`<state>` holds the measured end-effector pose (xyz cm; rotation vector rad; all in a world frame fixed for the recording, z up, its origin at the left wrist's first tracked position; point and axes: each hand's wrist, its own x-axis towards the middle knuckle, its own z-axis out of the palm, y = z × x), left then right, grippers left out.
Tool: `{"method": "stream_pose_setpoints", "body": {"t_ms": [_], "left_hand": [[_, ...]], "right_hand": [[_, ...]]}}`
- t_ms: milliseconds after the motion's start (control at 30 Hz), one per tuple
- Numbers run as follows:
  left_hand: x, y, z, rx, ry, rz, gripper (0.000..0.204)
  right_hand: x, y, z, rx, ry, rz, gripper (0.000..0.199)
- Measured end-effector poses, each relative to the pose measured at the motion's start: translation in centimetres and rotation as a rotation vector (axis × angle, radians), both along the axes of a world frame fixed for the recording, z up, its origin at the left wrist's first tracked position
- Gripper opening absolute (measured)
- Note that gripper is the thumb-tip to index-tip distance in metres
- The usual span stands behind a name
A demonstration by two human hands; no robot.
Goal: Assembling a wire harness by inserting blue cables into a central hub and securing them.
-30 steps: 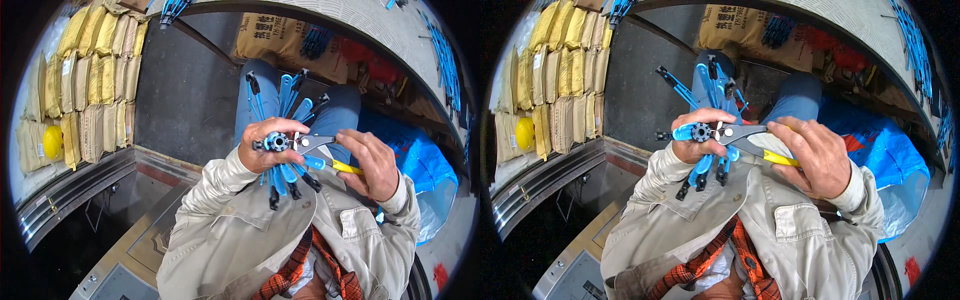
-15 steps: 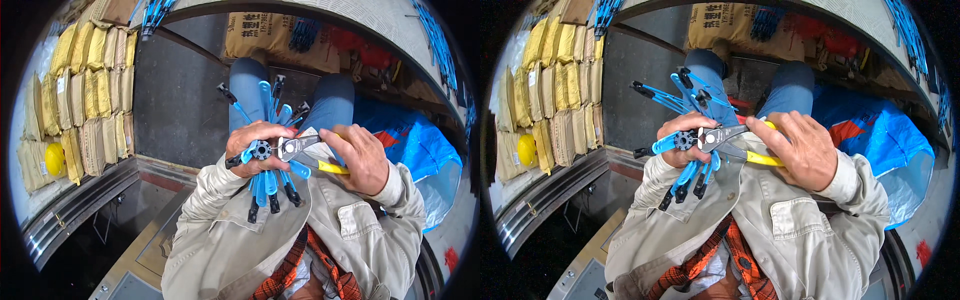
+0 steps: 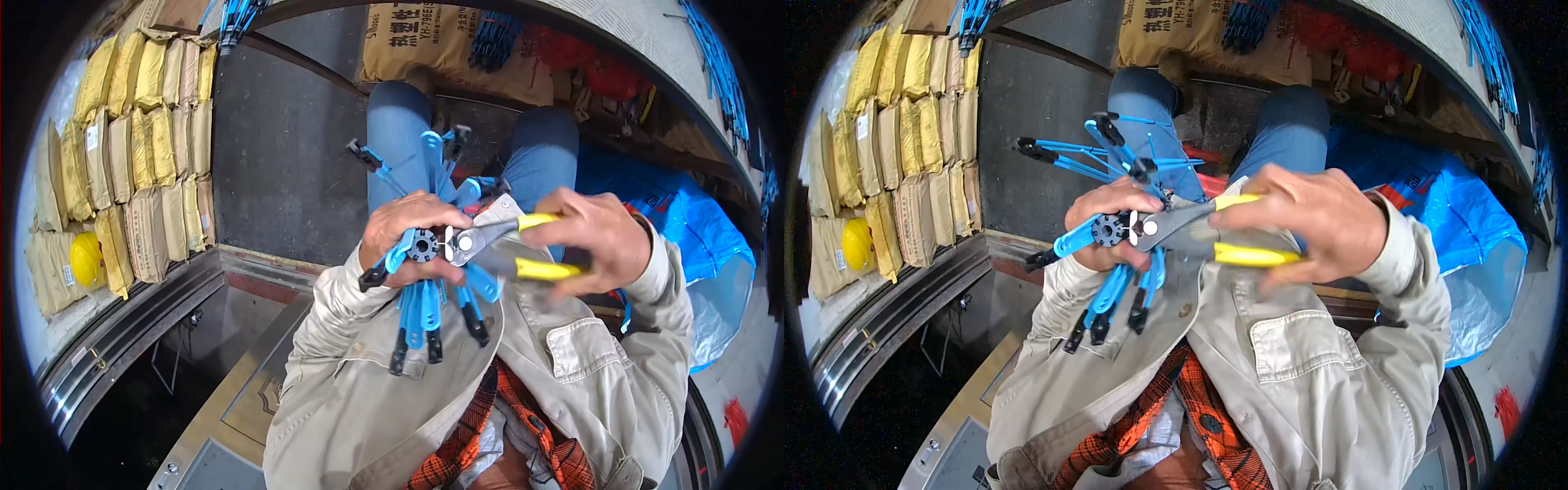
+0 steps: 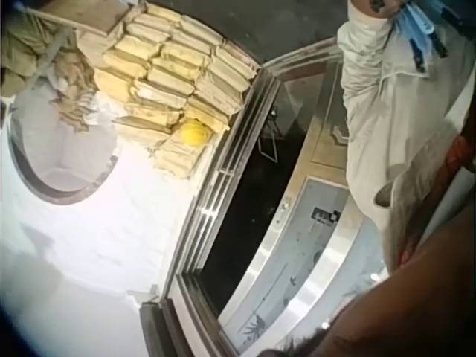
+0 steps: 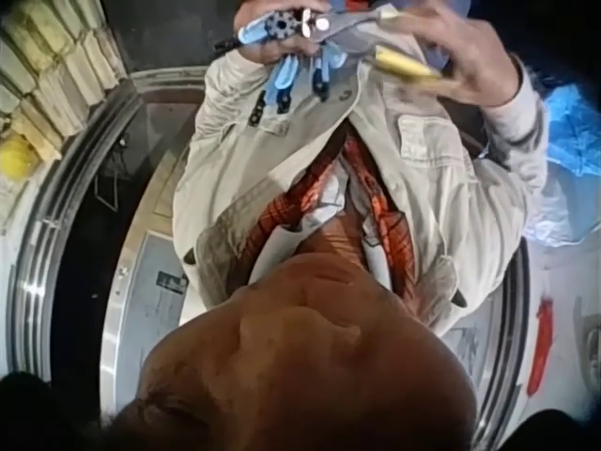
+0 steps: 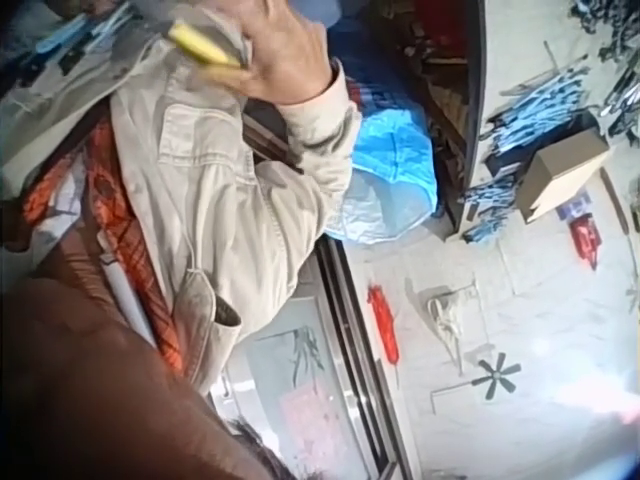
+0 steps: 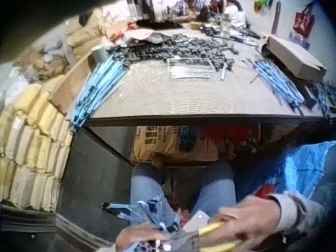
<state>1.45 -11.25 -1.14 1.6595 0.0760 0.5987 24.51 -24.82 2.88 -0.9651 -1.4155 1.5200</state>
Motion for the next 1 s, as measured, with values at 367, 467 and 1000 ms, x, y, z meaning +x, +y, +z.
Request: {"method": "stream_pose_setpoints", "body": {"t_ms": [367, 467, 1000], "left_hand": [[0.7, -1.8, 0.9, -0.017, 0.158, 0.313, 0.056], [0.7, -2.0, 1.0, -0.040, 0.193, 0.334, 0.055], [0.1, -1.8, 0.0, -0.029, 0.146, 0.404, 0.052]], "right_hand": [[-2.2, -0.3, -1.4, 0.497, -1.283, -0.351, 0.027], [-2.0, -0.3, -1.6, 0.541, -1.371, -0.414, 0.027], [-3.1, 1.5, -4.2, 0.580, -1.278, -0.423, 0.019]]}}
